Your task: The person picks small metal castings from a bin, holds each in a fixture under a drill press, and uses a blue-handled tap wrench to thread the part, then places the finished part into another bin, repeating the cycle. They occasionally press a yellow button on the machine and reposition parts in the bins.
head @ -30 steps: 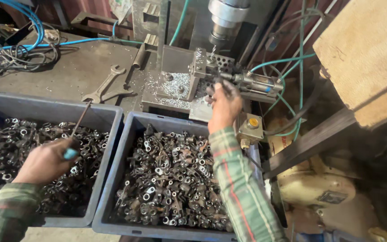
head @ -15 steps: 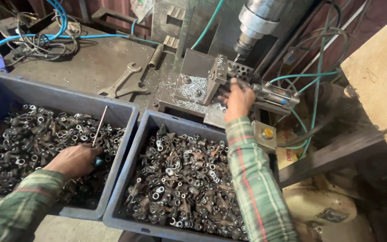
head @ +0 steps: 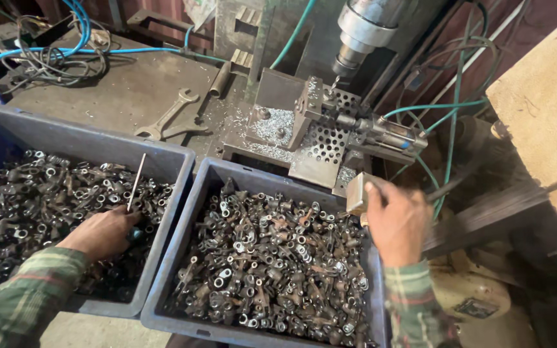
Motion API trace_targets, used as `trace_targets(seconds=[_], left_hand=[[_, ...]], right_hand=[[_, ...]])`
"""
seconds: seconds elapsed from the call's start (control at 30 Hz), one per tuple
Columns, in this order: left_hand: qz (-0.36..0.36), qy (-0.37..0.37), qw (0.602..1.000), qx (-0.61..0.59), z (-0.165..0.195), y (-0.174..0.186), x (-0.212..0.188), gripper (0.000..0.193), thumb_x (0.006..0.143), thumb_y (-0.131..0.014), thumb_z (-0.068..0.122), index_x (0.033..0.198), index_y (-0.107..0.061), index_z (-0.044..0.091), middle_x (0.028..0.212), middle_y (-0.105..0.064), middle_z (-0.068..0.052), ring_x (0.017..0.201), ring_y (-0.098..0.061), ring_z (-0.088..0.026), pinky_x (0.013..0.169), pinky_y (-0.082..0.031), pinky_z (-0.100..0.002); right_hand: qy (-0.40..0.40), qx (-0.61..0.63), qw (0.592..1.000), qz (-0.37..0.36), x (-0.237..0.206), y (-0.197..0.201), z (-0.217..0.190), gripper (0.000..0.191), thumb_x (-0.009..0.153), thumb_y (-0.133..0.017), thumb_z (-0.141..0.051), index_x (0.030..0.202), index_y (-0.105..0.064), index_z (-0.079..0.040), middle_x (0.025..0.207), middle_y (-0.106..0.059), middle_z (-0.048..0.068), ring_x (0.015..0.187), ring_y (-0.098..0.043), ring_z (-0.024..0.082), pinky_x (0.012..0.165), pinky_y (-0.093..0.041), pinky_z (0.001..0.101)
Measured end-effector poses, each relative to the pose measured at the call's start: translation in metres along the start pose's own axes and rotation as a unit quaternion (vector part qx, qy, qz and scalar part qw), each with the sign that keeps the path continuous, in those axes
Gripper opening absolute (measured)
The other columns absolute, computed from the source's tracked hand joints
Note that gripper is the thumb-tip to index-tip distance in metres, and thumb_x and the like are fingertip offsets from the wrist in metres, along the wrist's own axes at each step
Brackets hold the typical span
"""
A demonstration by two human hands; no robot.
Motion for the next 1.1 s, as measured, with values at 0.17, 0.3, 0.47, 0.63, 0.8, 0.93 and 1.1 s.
trace_targets(seconds=[0.17,0.3,0.47,0.63,0.8,0.93,1.1], left_hand=[[0.012,0.015,1.000,-0.017,-0.003,0.004,-0.002,0.044,0.082,-0.067,0.016,0.125,-0.061,0.013,0.124,-0.062,-0.018,0.103,-0.072,-0.039,0.091,-0.059,-0.047],[0.039,0.030,0.997,-0.058,-0.005,0.015,-0.006,0.042,0.084,-0.070,0.021,0.125,-0.061,0.013,0.123,-0.059,-0.021,0.100,-0.071,-0.043,0.090,-0.059,-0.049],[0.061,0.016,0.996,-0.070,-0.001,0.023,-0.010,0.039,0.083,-0.072,0.024,0.119,-0.065,0.013,0.117,-0.063,-0.020,0.100,-0.071,-0.041,0.089,-0.058,-0.049],[0.111,-0.018,0.989,-0.096,0.000,0.032,-0.011,0.037,0.076,-0.076,0.025,0.110,-0.069,0.012,0.105,-0.069,-0.018,0.099,-0.071,-0.039,0.088,-0.058,-0.048],[0.204,-0.018,0.971,-0.122,-0.005,0.061,-0.018,0.041,0.073,-0.082,0.035,0.102,-0.070,0.009,0.095,-0.071,-0.018,0.093,-0.071,-0.036,0.084,-0.059,-0.046],[0.149,0.149,0.927,-0.309,-0.033,0.065,-0.029,0.041,0.077,-0.088,0.037,0.100,-0.073,0.007,0.088,-0.073,-0.012,0.082,-0.073,-0.026,0.078,-0.058,-0.040],[0.295,0.080,0.727,-0.615,-0.001,0.110,-0.047,0.029,0.083,-0.087,0.017,0.095,-0.064,0.006,0.089,-0.065,-0.003,0.079,-0.060,-0.013,0.074,-0.050,-0.030]], right_hand=[[-0.008,0.033,0.996,0.080,-0.023,0.012,-0.010,0.036,0.096,-0.069,-0.039,0.120,-0.076,-0.013,0.096,-0.077,0.015,0.092,-0.067,0.038,0.084,-0.047,0.0522],[-0.104,0.033,0.994,0.024,-0.025,-0.001,0.013,0.044,0.094,-0.072,-0.045,0.126,-0.074,-0.013,0.089,-0.074,0.019,0.086,-0.067,0.039,0.082,-0.049,0.0517],[-0.079,0.074,0.994,0.031,-0.017,0.000,0.017,0.039,0.095,-0.072,-0.042,0.121,-0.077,-0.013,0.096,-0.076,0.018,0.090,-0.069,0.040,0.084,-0.052,0.0511],[-0.064,0.112,0.989,0.068,-0.013,0.005,0.014,0.034,0.095,-0.074,-0.038,0.116,-0.077,-0.011,0.102,-0.076,0.017,0.092,-0.071,0.040,0.084,-0.054,0.0487],[-0.081,0.100,0.987,0.094,-0.022,0.005,0.009,0.031,0.092,-0.078,-0.033,0.114,-0.078,-0.011,0.096,-0.077,0.014,0.084,-0.070,0.039,0.079,-0.053,0.0494],[-0.078,0.101,0.983,0.136,-0.029,0.008,-0.004,0.030,0.090,-0.080,-0.027,0.115,-0.078,-0.010,0.085,-0.073,0.012,0.077,-0.064,0.033,0.077,-0.050,0.0468],[0.032,0.177,0.969,0.168,-0.040,0.014,-0.050,0.023,0.096,-0.076,-0.019,0.116,-0.075,-0.008,0.091,-0.071,0.007,0.083,-0.063,0.027,0.083,-0.049,0.0444]])
Point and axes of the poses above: each hand's wrist, its own x-axis towards the middle knuckle, its own y-axis out of the back of the hand, z = x × y, the point moved 10 cm from there along x, towards the middle knuckle
